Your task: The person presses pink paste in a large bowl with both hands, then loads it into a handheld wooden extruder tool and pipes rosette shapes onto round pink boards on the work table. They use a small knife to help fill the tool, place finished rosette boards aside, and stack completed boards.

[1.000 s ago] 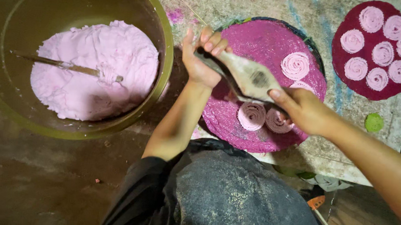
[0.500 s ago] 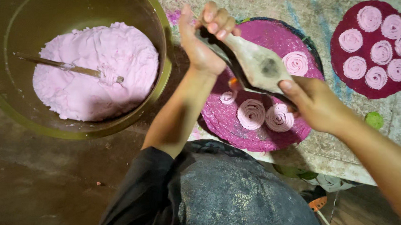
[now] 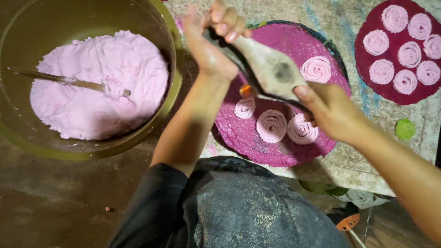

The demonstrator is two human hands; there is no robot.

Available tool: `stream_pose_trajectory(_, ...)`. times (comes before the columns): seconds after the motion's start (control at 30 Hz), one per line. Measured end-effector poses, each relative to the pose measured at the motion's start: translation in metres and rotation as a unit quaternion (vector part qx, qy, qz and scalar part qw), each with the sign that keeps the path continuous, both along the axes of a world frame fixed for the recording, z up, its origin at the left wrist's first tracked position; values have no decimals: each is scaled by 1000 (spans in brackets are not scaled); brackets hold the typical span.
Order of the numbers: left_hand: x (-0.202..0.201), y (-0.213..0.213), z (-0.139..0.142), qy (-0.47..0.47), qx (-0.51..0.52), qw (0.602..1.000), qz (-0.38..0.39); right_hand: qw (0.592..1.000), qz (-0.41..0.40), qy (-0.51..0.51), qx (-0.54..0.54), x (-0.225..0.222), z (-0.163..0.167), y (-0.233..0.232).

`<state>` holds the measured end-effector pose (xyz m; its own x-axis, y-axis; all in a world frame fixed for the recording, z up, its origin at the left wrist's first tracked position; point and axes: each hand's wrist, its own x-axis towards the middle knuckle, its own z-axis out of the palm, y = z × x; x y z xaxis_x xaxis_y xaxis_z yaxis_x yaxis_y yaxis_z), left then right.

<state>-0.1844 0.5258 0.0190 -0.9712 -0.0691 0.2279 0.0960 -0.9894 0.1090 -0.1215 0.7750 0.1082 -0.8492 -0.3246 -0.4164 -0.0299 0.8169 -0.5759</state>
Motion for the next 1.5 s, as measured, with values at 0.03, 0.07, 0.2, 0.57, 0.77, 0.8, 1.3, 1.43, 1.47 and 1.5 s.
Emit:
stream_pose_trajectory(0.03, 3, -6, 1, 5, -8, 1000, 7, 1000, 10, 11, -23, 3, -4, -3)
stream_pose_trajectory(0.07, 7, -9, 1, -1, -12, 1000, 4, 1000, 13, -5, -27, 7, -7, -3)
stream_pose_trajectory(0.2, 26, 4, -2, -54, 1, 998, -11, 997, -21, -68, -4, 19, -1, 11)
stream_pose_trajectory(0.57, -9, -4, -1, -56, -1, 998, 4, 999, -6, 23, -28, 2, -12, -5)
stream_pose_trajectory(0.77, 22, 3, -12, -129, 9, 992, -10, 998, -19, -64, 0, 19, -12, 7)
stream_pose_trajectory(0.8, 20, 15, -13, -140, 21, 990, -12, 996, -37, -73, 29, 16, -8, 13)
stream_pose_trajectory(1.3, 22, 29, -22, -148, -547, 789, -237, 992, -83, 17, -94, 16, -26, 54)
stream_pose_trajectory(1.43, 26, 40, -56, -15, -549, 812, -197, 988, -105, 38, -111, 11, -42, 57)
stream_pose_trajectory(1.47, 26, 41, -59, 18, -523, 835, -170, 987, -102, 46, -114, 8, -47, 58)
stream_pose_trajectory(1.5, 27, 40, -59, 9, -553, 817, -159, 987, -98, 54, -117, 5, -52, 58)
